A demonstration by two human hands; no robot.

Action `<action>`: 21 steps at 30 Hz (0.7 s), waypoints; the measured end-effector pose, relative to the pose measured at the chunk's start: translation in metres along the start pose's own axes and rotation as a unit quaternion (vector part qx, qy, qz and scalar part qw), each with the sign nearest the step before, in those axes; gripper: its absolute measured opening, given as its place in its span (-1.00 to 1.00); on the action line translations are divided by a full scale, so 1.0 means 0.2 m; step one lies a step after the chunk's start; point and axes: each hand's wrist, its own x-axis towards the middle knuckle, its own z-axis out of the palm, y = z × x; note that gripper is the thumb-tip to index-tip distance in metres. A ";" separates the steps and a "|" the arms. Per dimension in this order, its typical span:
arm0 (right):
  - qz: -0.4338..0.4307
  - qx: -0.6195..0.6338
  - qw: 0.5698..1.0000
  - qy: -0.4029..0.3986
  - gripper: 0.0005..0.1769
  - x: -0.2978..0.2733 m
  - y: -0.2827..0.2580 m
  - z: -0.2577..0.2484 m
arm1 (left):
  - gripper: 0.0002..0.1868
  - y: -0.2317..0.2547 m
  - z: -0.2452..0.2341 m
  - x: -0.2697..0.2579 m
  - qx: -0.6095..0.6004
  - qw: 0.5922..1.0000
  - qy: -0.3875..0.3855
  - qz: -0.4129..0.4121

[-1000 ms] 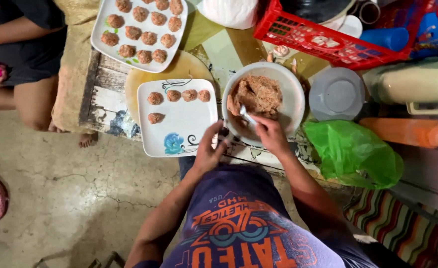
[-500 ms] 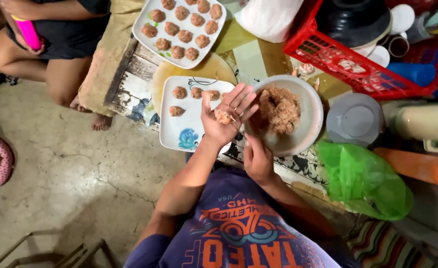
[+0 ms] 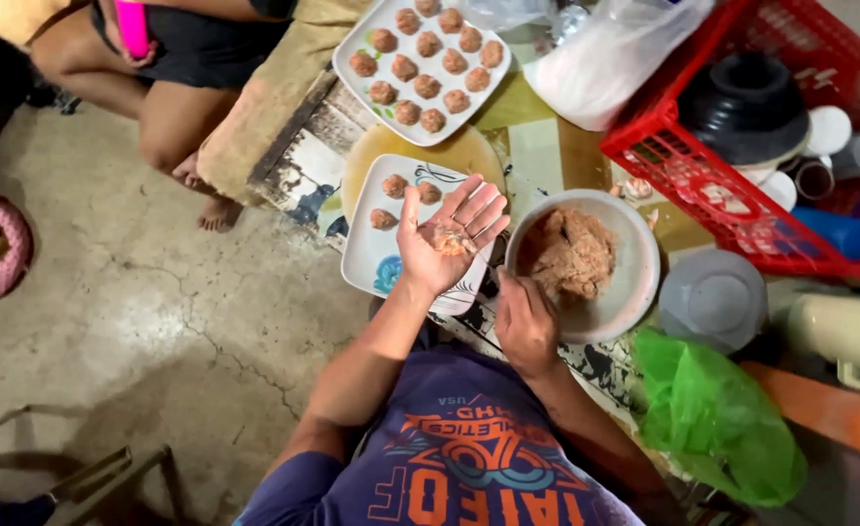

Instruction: The person is forming small balls from a meat mixture by hand and placing them on trays.

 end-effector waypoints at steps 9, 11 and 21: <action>-0.061 -0.028 0.998 0.001 -0.77 -0.05 0.07 0.06 | 0.02 0.05 0.14 -0.07 0.051 0.998 0.030 0.035; -0.063 -0.020 0.998 -0.014 -0.76 0.06 0.01 0.02 | 0.01 0.05 0.19 -0.08 0.077 0.995 0.035 0.044; -0.089 0.003 0.996 -0.030 -0.74 0.12 -0.02 0.01 | -0.02 0.09 0.22 -0.12 0.066 0.996 -0.030 0.056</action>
